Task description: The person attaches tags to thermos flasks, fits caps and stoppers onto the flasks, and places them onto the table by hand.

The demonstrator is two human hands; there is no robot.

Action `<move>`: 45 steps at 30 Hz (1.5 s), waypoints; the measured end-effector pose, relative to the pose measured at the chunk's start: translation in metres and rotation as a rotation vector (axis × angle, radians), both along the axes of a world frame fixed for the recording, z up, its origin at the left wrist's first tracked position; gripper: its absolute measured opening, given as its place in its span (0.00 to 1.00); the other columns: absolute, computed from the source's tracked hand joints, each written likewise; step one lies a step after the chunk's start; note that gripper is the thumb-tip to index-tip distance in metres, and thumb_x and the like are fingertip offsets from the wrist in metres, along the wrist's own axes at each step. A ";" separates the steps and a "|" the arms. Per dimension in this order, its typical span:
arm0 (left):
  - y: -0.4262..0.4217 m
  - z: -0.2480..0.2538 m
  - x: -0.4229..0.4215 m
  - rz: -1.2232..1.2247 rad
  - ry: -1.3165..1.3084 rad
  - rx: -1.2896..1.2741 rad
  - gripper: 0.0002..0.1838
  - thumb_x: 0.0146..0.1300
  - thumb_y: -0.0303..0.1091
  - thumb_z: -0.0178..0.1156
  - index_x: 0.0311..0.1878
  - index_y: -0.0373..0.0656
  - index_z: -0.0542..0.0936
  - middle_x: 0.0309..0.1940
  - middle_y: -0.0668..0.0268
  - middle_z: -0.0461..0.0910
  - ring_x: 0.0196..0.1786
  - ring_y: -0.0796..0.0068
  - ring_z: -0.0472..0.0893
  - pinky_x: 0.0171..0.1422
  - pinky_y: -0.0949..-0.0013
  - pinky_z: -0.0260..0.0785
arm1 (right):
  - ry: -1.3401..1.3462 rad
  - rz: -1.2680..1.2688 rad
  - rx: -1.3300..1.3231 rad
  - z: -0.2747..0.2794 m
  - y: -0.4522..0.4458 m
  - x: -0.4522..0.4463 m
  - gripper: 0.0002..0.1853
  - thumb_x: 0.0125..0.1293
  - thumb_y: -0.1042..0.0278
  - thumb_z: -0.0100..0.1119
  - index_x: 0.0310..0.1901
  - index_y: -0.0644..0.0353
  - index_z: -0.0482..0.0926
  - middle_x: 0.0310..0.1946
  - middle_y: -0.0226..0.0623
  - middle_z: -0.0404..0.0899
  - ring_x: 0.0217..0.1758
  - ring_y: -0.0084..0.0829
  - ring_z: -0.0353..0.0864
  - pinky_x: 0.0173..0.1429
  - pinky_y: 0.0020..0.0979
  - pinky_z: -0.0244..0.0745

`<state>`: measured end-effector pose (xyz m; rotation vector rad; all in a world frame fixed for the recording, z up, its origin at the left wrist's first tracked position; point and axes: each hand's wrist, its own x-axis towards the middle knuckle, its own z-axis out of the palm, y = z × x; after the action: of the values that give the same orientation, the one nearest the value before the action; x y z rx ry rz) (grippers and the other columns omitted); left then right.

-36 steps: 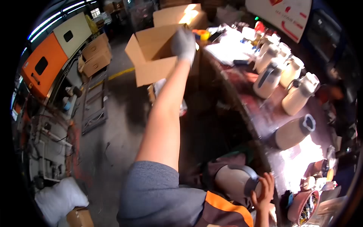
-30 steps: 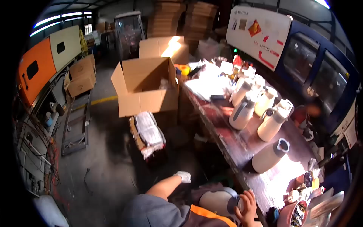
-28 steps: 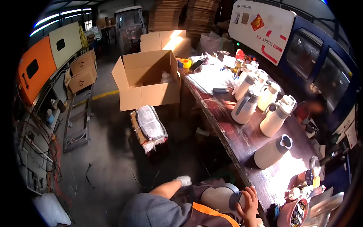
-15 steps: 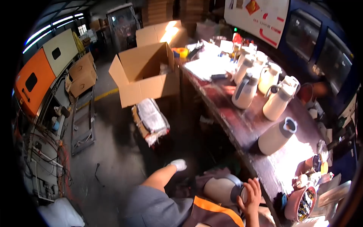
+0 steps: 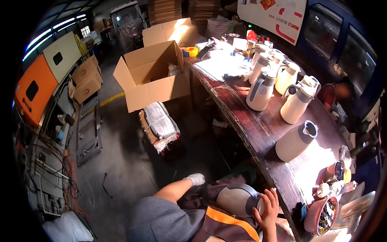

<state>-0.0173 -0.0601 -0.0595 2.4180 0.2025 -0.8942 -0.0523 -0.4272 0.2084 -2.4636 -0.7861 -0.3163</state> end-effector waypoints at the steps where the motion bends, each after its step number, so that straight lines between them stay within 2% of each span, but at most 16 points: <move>1: 0.006 -0.031 0.001 -0.123 0.001 0.002 0.20 0.57 0.41 0.51 0.48 0.41 0.83 0.49 0.49 0.80 0.54 0.49 0.80 0.55 0.55 0.72 | 0.002 0.009 0.007 -0.001 -0.001 -0.001 0.29 0.47 0.57 0.67 0.53 0.57 0.76 0.58 0.46 0.73 0.67 0.53 0.66 0.67 0.49 0.61; 6: 0.008 -0.005 -0.034 0.056 0.059 -0.021 0.23 0.64 0.50 0.50 0.51 0.42 0.82 0.52 0.50 0.79 0.59 0.52 0.78 0.62 0.60 0.68 | 0.005 0.009 0.018 0.001 -0.002 0.002 0.29 0.47 0.56 0.67 0.53 0.57 0.76 0.57 0.46 0.74 0.66 0.53 0.67 0.66 0.50 0.61; 7: 0.017 -0.044 -0.034 0.024 0.096 0.039 0.22 0.62 0.47 0.51 0.50 0.42 0.82 0.53 0.49 0.79 0.59 0.52 0.77 0.61 0.59 0.68 | -0.002 0.007 0.017 0.001 -0.001 0.003 0.29 0.47 0.56 0.68 0.53 0.57 0.76 0.57 0.46 0.74 0.66 0.53 0.67 0.66 0.50 0.61; 14: 0.003 -0.019 -0.016 0.007 0.089 0.025 0.21 0.60 0.41 0.50 0.49 0.41 0.82 0.51 0.49 0.79 0.58 0.52 0.78 0.62 0.57 0.69 | -0.004 0.024 0.041 -0.002 -0.003 0.005 0.29 0.46 0.57 0.68 0.53 0.57 0.76 0.57 0.46 0.74 0.65 0.53 0.68 0.66 0.49 0.62; 17: -0.004 -0.064 -0.024 0.116 -0.162 -0.096 0.21 0.61 0.41 0.50 0.52 0.42 0.81 0.54 0.50 0.78 0.59 0.55 0.78 0.62 0.58 0.68 | 0.000 0.016 0.034 -0.002 -0.004 0.004 0.29 0.48 0.56 0.67 0.53 0.57 0.76 0.57 0.46 0.74 0.65 0.53 0.68 0.66 0.49 0.62; 20: -0.011 0.027 -0.022 -0.016 0.121 -0.089 0.23 0.60 0.50 0.54 0.48 0.41 0.82 0.49 0.51 0.81 0.55 0.55 0.81 0.56 0.59 0.71 | -0.004 0.006 0.017 -0.002 -0.004 0.005 0.28 0.47 0.58 0.67 0.53 0.57 0.76 0.58 0.45 0.73 0.66 0.52 0.67 0.67 0.48 0.62; 23: 0.002 -0.024 -0.034 0.034 0.101 -0.045 0.25 0.62 0.53 0.52 0.50 0.43 0.82 0.51 0.51 0.80 0.58 0.54 0.78 0.58 0.59 0.70 | -0.008 0.014 0.034 0.000 -0.003 0.003 0.29 0.46 0.58 0.67 0.52 0.57 0.77 0.57 0.45 0.74 0.65 0.52 0.68 0.66 0.47 0.63; 25: 0.001 -0.018 -0.033 0.023 0.066 -0.033 0.28 0.65 0.55 0.46 0.57 0.44 0.78 0.59 0.51 0.75 0.65 0.55 0.72 0.66 0.59 0.64 | -0.010 0.038 0.069 -0.006 -0.007 0.004 0.28 0.46 0.57 0.67 0.51 0.58 0.77 0.55 0.46 0.75 0.64 0.52 0.69 0.66 0.47 0.63; 29: -0.002 0.003 -0.025 -0.017 0.089 0.019 0.25 0.64 0.51 0.49 0.54 0.44 0.80 0.55 0.51 0.78 0.61 0.53 0.76 0.62 0.57 0.68 | -0.014 0.040 0.071 -0.009 -0.013 0.003 0.28 0.46 0.57 0.67 0.51 0.58 0.77 0.56 0.46 0.75 0.65 0.52 0.68 0.66 0.48 0.63; 31: 0.000 -0.015 -0.012 -0.084 0.012 0.081 0.20 0.60 0.46 0.52 0.49 0.44 0.82 0.50 0.52 0.81 0.55 0.54 0.80 0.58 0.56 0.72 | -0.008 0.031 0.074 -0.007 -0.012 0.001 0.28 0.46 0.58 0.68 0.51 0.58 0.77 0.56 0.45 0.75 0.65 0.52 0.69 0.66 0.48 0.64; 34: -0.018 0.012 0.020 -0.057 -0.185 0.074 0.19 0.61 0.46 0.52 0.47 0.46 0.82 0.45 0.51 0.82 0.51 0.49 0.80 0.56 0.54 0.72 | -0.008 0.025 0.081 -0.011 -0.010 0.001 0.28 0.45 0.58 0.68 0.51 0.58 0.77 0.56 0.45 0.75 0.65 0.52 0.69 0.66 0.48 0.64; 35: -0.039 0.065 0.029 -0.033 -0.268 -0.038 0.20 0.64 0.48 0.49 0.49 0.47 0.81 0.46 0.51 0.81 0.52 0.49 0.79 0.56 0.54 0.71 | -0.007 0.016 0.087 -0.010 -0.011 0.001 0.28 0.45 0.59 0.68 0.51 0.58 0.78 0.56 0.45 0.75 0.65 0.52 0.69 0.66 0.48 0.64; 36: -0.052 0.075 0.035 0.009 -0.422 -0.277 0.23 0.67 0.52 0.49 0.52 0.43 0.79 0.48 0.51 0.81 0.53 0.51 0.79 0.57 0.58 0.70 | -0.004 0.007 0.096 -0.010 -0.010 0.000 0.28 0.45 0.59 0.68 0.51 0.58 0.78 0.56 0.45 0.75 0.65 0.52 0.69 0.66 0.48 0.64; 39: -0.094 0.120 0.054 0.121 -0.289 -0.927 0.25 0.73 0.53 0.46 0.50 0.39 0.78 0.38 0.64 0.81 0.44 0.73 0.79 0.56 0.68 0.69 | 0.005 -0.013 0.100 -0.011 -0.010 0.000 0.28 0.45 0.59 0.67 0.51 0.57 0.78 0.56 0.45 0.75 0.65 0.52 0.69 0.66 0.48 0.64; 43: -0.138 0.150 0.054 0.151 -0.016 -1.214 0.21 0.73 0.50 0.50 0.49 0.39 0.79 0.37 0.66 0.82 0.45 0.76 0.78 0.57 0.70 0.70 | 0.019 -0.017 0.131 -0.014 -0.010 0.001 0.27 0.46 0.59 0.66 0.51 0.57 0.77 0.56 0.45 0.75 0.65 0.53 0.68 0.67 0.49 0.62; 45: -0.154 0.148 0.045 -0.198 -0.264 -1.235 0.22 0.72 0.49 0.52 0.55 0.41 0.77 0.47 0.62 0.81 0.53 0.73 0.78 0.61 0.68 0.68 | 0.024 -0.041 0.129 -0.015 -0.011 0.000 0.27 0.46 0.59 0.66 0.51 0.58 0.77 0.57 0.45 0.75 0.66 0.53 0.67 0.68 0.49 0.62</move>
<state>0.0275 -0.2136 0.0885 1.3530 -0.5489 -0.4975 -0.0525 -0.4379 0.1936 -2.3608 -0.6842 -0.3414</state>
